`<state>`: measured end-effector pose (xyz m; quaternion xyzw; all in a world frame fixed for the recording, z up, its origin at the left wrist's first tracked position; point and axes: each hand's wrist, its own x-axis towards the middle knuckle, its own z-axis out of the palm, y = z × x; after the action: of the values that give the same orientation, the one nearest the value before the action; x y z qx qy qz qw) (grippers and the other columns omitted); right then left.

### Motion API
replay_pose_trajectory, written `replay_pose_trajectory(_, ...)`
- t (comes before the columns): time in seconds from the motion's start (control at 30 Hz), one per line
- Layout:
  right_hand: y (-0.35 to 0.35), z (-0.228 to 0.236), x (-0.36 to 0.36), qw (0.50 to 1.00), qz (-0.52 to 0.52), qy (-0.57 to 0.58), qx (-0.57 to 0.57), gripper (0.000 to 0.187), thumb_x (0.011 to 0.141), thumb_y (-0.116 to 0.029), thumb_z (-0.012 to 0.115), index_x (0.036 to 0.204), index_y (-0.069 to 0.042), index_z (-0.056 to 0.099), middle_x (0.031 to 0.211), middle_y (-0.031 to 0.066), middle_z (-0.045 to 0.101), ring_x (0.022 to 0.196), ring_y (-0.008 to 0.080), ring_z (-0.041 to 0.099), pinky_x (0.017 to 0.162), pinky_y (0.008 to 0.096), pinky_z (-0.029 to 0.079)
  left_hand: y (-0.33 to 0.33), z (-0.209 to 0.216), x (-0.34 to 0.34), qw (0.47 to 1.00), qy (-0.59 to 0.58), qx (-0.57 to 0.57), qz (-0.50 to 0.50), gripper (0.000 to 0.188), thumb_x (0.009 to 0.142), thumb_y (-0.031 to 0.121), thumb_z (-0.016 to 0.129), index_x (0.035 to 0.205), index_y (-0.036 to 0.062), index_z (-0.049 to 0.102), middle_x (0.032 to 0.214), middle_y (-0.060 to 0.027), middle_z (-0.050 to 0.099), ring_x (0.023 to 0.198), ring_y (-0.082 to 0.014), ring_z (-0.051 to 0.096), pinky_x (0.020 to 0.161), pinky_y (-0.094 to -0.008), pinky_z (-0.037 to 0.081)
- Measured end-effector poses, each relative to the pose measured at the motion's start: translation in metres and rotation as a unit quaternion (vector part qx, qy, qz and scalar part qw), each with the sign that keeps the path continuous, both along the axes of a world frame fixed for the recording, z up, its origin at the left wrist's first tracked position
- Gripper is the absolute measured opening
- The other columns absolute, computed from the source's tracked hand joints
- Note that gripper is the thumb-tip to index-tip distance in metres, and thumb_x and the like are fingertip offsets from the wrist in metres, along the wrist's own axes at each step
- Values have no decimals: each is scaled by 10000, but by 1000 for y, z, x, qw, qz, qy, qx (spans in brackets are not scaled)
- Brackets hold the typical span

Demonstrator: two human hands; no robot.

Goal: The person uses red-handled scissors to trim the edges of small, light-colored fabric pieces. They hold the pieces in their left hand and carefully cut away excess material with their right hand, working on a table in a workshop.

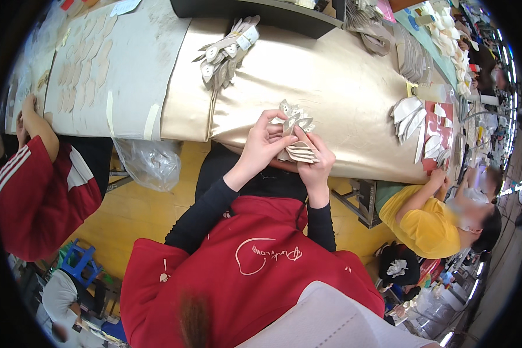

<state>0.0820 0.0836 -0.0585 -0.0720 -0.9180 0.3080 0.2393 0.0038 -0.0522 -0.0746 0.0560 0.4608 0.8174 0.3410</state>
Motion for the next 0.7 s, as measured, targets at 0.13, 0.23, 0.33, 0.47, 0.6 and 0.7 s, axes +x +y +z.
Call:
replay_pose_trajectory(0.13, 1, -4, 3, 1000, -8, 9, -1, 517, 658, -38, 704, 1151, -190, 745, 861, 70, 662, 673, 235, 652, 589, 330, 521, -1, -1, 0, 999, 32, -25, -16, 281, 907, -46, 646, 1128, 38, 494, 1020, -114, 661, 943, -133, 668, 818, -237, 548)
replay_pose_trajectory(0.23, 0, -8, 3, 1000, -15, 19, -2, 511, 656, -32, 697, 1140, -189, 748, 853, 60, 665, 664, 236, 651, 583, 328, 521, 1, -1, -1, 999, 18, -28, -6, 197, 914, -41, 641, 1069, 15, 534, 988, -91, 657, 948, -127, 663, 822, -233, 543)
replay_pose_trajectory(0.33, 1, -11, 3, 1000, -14, 22, -11, 499, 666, -16, 680, 1132, -179, 748, 857, 67, 676, 661, 242, 658, 582, 330, 523, 2, 2, -1, 999, 18, -49, -7, 211, 915, -42, 637, 1090, 12, 532, 995, -98, 663, 956, -128, 662, 833, -238, 541)
replay_pose_trajectory(0.47, 2, -14, 1, 996, -15, 54, -62, 481, 681, 5, 654, 1131, -141, 741, 872, 89, 696, 672, 256, 673, 582, 337, 525, 4, 7, 0, 998, 14, -62, 3, 256, 921, -43, 626, 1157, -14, 533, 1055, -126, 667, 977, -127, 657, 855, -243, 540)
replay_pose_trajectory(0.6, 4, -13, 2, 995, -15, 34, -95, 473, 694, 15, 642, 1146, -97, 725, 886, 102, 704, 682, 267, 681, 588, 337, 526, 6, 13, 1, 999, 13, -49, 17, 335, 928, -45, 613, 1253, -37, 535, 1096, -132, 668, 996, -129, 651, 866, -244, 537)
replay_pose_trajectory(0.7, 7, -12, 1, 995, 0, 43, -90, 462, 697, 17, 642, 1140, -87, 721, 891, 97, 706, 651, 266, 666, 570, 337, 514, 7, 14, 0, 996, 41, -80, 13, 342, 933, -47, 603, 1271, -39, 556, 1108, -121, 669, 1005, -126, 647, 861, -241, 536)
